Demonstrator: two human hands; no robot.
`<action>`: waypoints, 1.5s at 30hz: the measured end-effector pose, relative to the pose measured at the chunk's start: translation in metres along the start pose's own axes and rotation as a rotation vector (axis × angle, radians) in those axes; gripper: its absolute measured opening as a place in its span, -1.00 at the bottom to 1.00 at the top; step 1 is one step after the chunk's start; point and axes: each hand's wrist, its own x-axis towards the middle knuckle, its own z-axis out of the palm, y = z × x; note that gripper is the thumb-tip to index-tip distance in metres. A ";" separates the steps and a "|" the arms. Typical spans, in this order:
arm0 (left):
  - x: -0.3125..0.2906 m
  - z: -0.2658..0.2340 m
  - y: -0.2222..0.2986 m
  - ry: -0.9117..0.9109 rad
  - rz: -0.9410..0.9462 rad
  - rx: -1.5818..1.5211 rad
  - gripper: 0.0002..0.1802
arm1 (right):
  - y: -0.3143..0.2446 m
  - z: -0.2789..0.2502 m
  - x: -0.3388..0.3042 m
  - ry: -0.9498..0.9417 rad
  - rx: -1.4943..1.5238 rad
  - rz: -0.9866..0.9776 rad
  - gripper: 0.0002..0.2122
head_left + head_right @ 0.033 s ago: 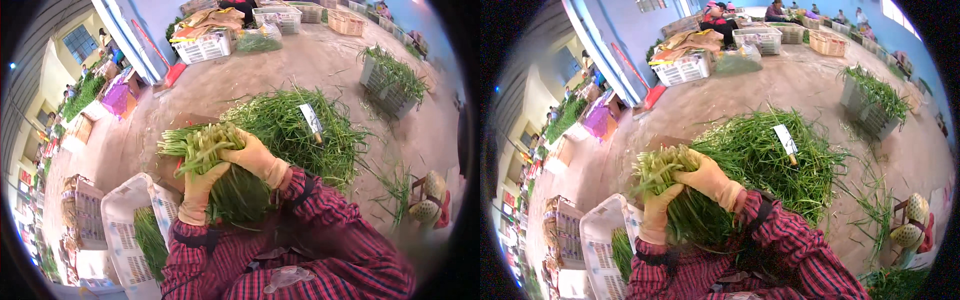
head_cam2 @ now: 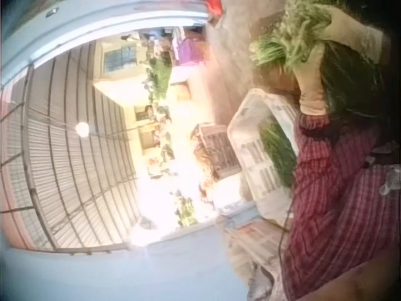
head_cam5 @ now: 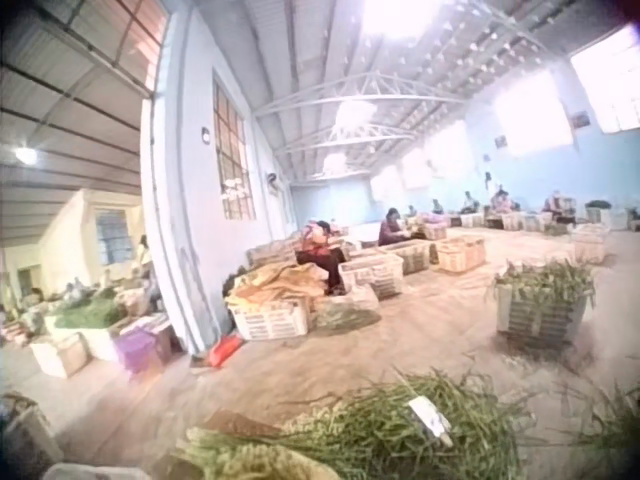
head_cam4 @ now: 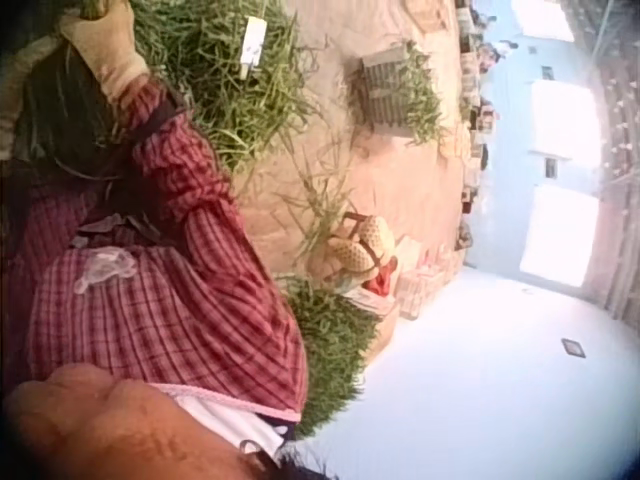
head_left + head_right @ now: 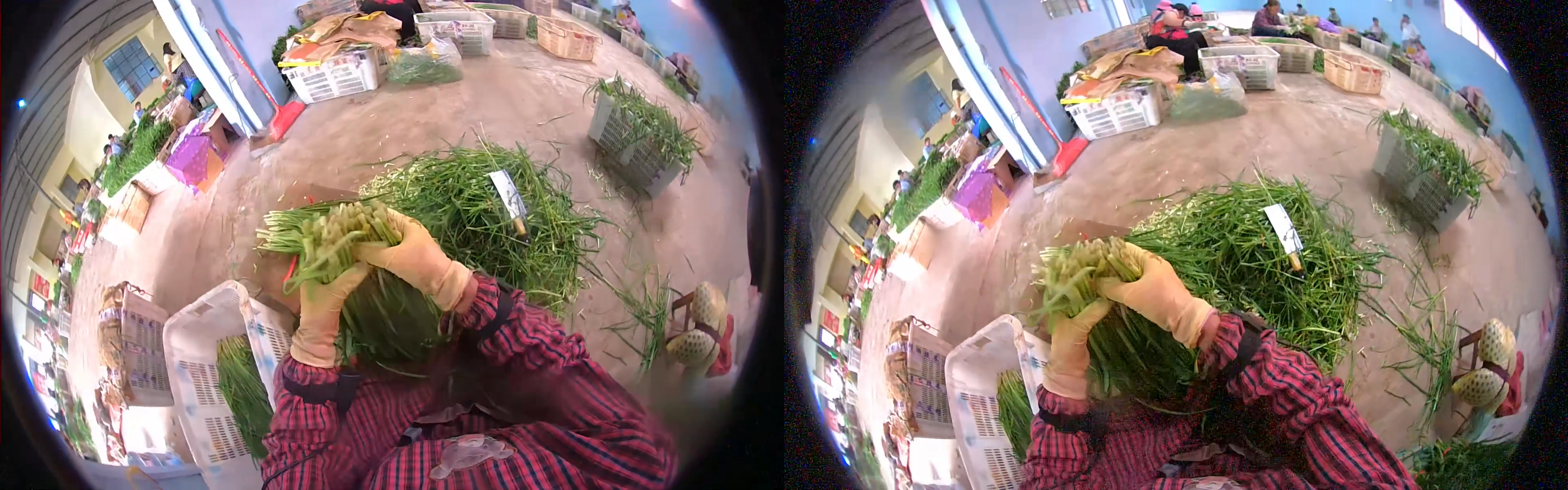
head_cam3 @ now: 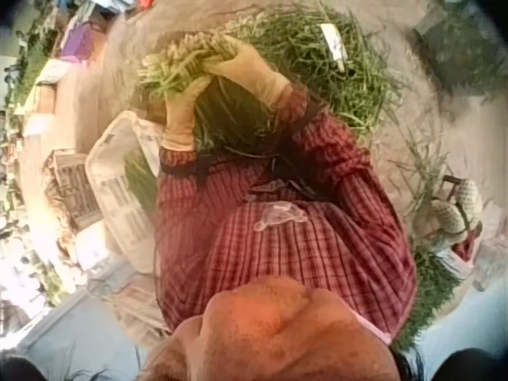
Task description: The person cleans a bunch of chives by hand, pulling off individual leaves, and then ties the bunch with a red band before trimming the root ends with a knife and placing it into a white plastic crate.
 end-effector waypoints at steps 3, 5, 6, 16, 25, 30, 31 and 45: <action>0.009 -0.006 -0.005 0.056 0.062 0.004 -0.54 | 0.000 -0.001 0.003 0.080 0.082 -0.020 -0.68; 0.014 -0.010 -0.006 0.162 0.050 -0.187 -0.56 | -0.003 -0.008 0.005 0.228 0.224 0.044 -0.68; 0.017 -0.013 -0.007 0.146 0.041 -0.170 -0.49 | -0.003 -0.010 0.006 0.206 0.161 0.074 -0.63; 0.006 -0.001 -0.028 0.127 0.179 -0.119 -0.36 | 0.024 -0.001 -0.002 -0.105 0.188 -0.030 -0.36; 0.007 0.003 -0.018 0.148 0.071 -0.185 -0.37 | 0.026 0.001 0.002 -0.006 0.030 0.005 -0.47; 0.013 0.005 -0.001 0.195 0.291 -0.251 -0.35 | 0.020 -0.005 0.015 0.153 -0.182 -0.180 -0.69; 0.016 -0.006 0.011 0.260 0.320 -0.174 -0.39 | 0.013 -0.016 0.021 0.191 -0.231 -0.221 -0.76; -0.137 -0.281 0.136 0.611 0.714 0.193 -0.44 | -0.118 -0.263 -0.041 0.724 -0.922 -0.575 -0.61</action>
